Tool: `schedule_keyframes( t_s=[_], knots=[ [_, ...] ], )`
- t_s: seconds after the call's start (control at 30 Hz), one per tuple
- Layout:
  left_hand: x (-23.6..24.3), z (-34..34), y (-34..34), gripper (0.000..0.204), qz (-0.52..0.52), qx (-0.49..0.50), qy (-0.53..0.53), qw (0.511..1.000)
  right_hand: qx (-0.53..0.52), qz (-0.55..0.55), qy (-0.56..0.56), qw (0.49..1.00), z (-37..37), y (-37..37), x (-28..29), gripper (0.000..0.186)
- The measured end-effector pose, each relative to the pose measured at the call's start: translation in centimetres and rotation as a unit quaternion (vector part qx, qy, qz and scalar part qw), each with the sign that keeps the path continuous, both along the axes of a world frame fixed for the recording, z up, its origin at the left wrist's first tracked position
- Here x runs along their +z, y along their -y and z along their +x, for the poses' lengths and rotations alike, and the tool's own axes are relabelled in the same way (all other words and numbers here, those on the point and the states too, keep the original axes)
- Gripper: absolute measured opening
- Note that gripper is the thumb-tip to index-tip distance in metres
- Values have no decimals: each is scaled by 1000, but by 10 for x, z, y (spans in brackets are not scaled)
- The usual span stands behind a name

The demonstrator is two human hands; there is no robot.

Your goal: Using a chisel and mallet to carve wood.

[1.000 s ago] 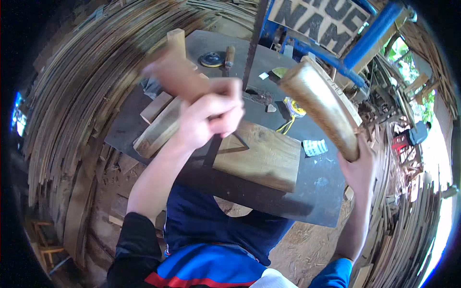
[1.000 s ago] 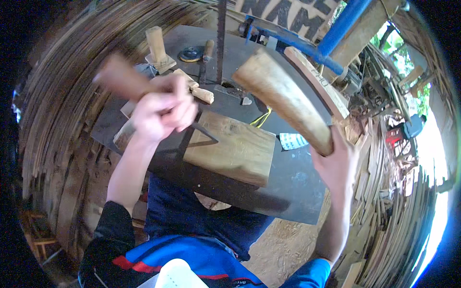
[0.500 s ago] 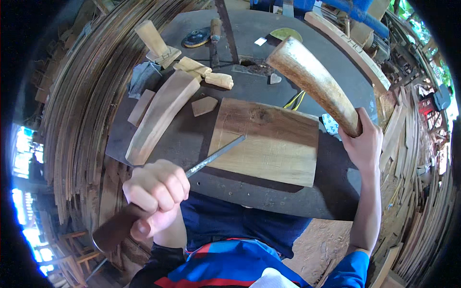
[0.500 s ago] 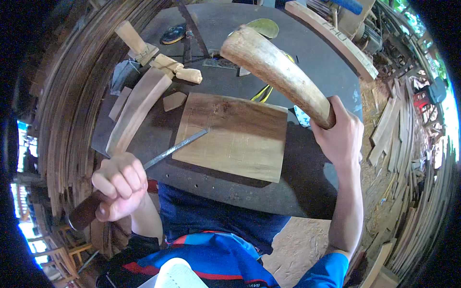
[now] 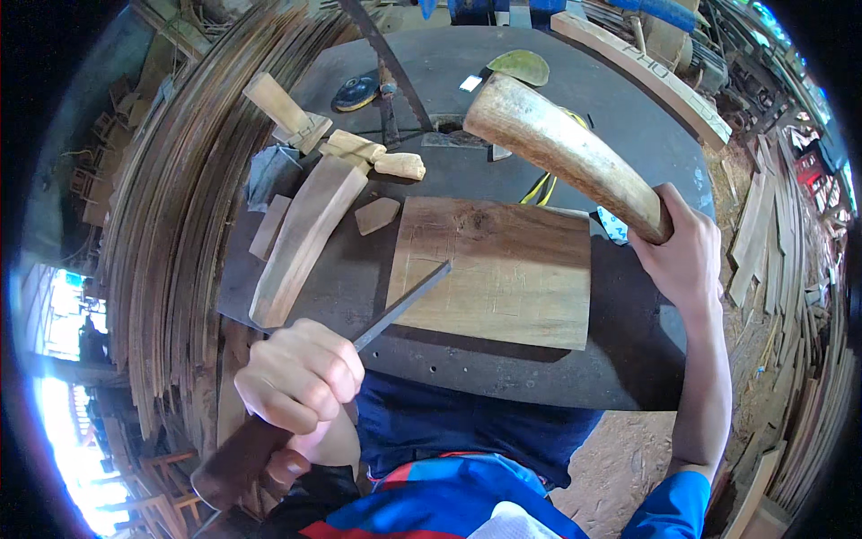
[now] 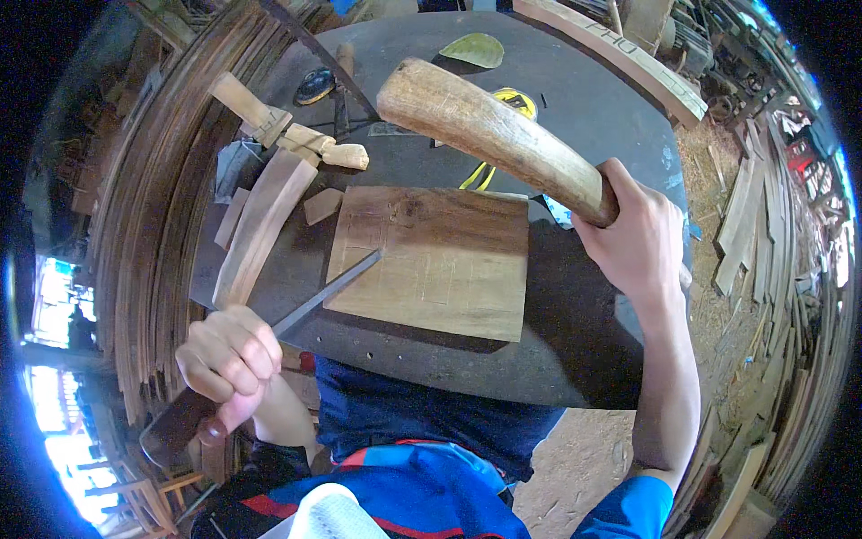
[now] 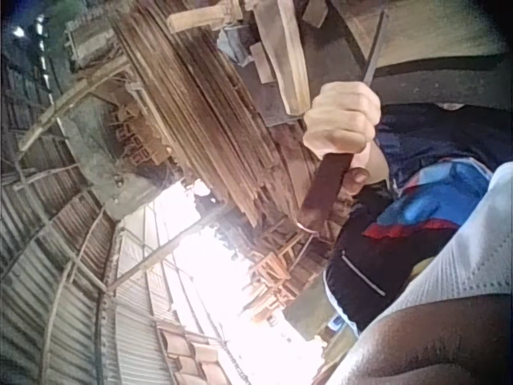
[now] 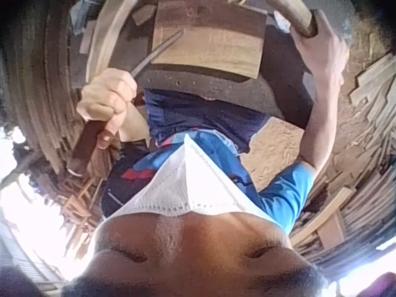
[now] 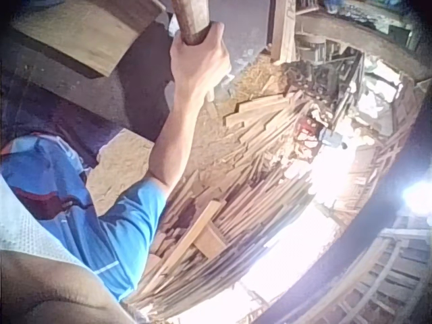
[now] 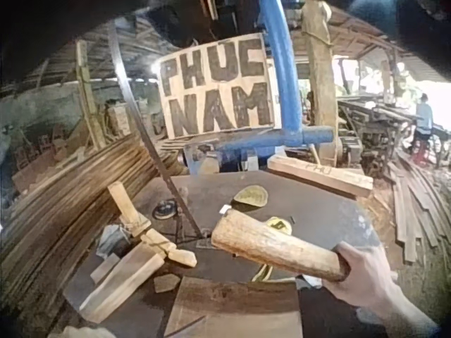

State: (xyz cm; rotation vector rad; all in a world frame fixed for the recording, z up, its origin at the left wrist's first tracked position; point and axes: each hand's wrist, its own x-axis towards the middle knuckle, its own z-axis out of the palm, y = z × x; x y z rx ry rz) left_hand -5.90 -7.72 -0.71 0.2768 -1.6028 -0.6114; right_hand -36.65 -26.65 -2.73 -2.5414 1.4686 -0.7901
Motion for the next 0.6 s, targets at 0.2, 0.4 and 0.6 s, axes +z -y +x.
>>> schedule_keyframes(
  t_s=[0.2, 0.4, 0.6],
  knots=[
    [5, -3, -8, 38, -7, -46, 25, 999, -4, 23, -2, 1000, -2, 0, -1, 30],
    [15, 5, 2, 27, -2, -92, 18, 996, -9, 29, -29, 999, 3, -3, 3, 32],
    [29, 10, 19, 23, 38, -141, 51, 988, -4, 33, -26, 999, 2, -1, 0, 33]
  ],
)
